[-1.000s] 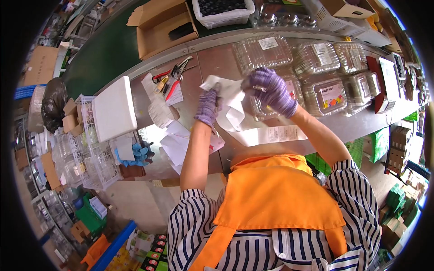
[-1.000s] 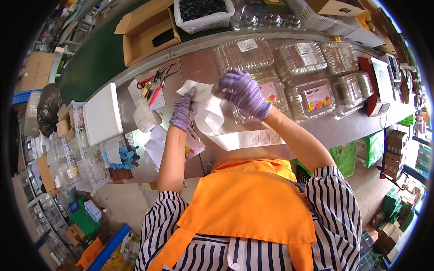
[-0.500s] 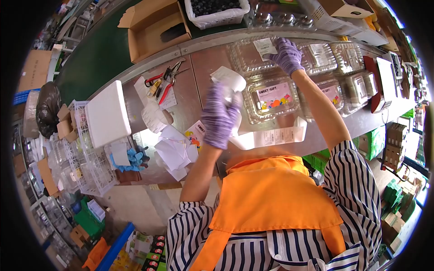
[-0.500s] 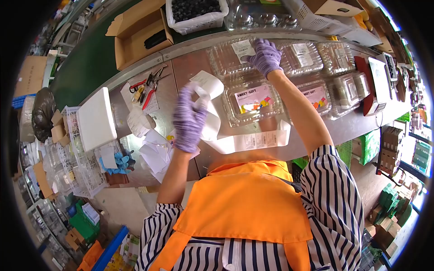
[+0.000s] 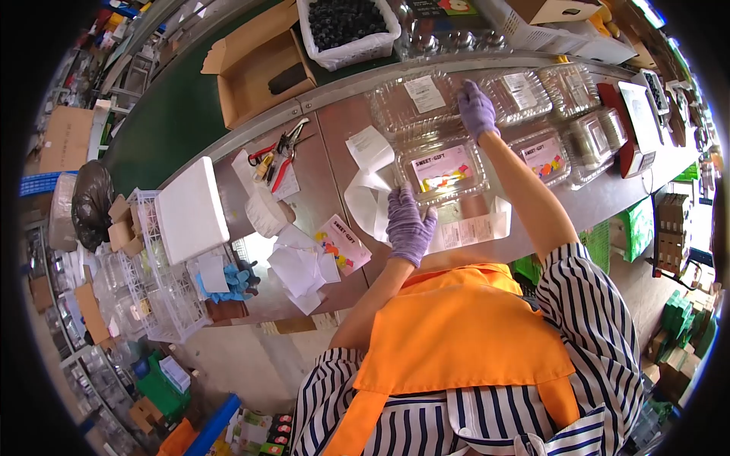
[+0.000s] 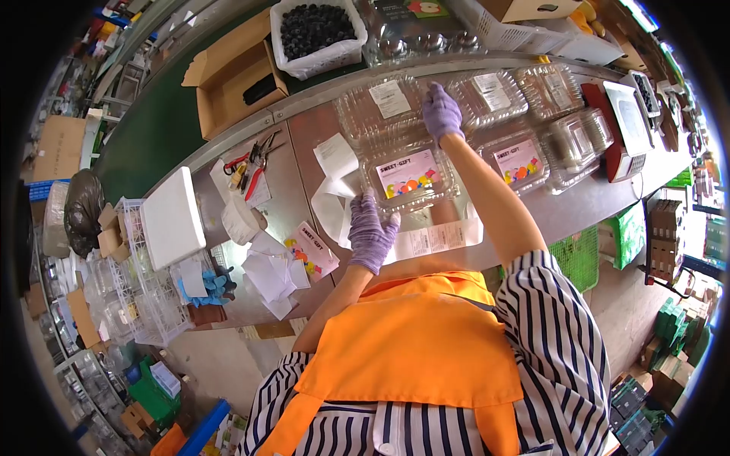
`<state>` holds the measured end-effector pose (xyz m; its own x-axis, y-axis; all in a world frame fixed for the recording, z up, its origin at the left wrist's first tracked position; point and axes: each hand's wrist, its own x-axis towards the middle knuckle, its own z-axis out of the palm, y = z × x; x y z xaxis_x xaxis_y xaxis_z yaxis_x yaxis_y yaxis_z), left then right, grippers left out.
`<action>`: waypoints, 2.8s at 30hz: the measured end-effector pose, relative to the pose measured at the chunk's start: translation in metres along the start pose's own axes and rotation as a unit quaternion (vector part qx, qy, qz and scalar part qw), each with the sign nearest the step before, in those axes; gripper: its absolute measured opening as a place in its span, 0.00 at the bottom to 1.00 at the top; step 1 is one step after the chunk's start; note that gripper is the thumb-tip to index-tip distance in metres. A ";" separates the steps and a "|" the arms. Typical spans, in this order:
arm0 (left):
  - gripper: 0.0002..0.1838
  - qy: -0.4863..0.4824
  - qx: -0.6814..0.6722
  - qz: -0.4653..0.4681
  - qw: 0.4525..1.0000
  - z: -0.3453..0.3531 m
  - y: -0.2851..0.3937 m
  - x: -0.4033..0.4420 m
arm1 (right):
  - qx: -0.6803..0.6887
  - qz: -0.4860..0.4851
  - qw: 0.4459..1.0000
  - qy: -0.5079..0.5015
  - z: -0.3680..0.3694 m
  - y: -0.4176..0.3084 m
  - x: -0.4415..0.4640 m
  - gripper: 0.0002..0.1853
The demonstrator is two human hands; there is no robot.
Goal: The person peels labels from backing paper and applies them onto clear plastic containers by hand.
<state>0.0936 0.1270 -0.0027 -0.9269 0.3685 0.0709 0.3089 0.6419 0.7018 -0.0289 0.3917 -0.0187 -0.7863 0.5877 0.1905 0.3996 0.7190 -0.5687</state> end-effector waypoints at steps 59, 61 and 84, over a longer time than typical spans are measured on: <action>0.14 0.006 -0.477 -0.133 0.869 -0.064 -0.036 0.076 | 0.454 0.019 0.879 -0.144 -0.137 -0.035 -0.100 0.19; 0.14 0.004 -0.496 -0.088 0.864 -0.060 -0.014 0.059 | 0.595 0.121 0.771 -0.191 -0.105 -0.066 -0.115 0.27; 0.16 -0.042 -0.554 -0.390 0.735 -0.061 -0.043 0.089 | 0.243 -0.303 0.906 -0.170 -0.102 -0.119 -0.114 0.06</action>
<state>-0.0147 0.0915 0.0166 -0.7001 0.2487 -0.6693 -0.7140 -0.2440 0.6562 0.0611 0.2774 0.1091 -0.9245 -0.0669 0.3752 -0.3431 0.5749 -0.7428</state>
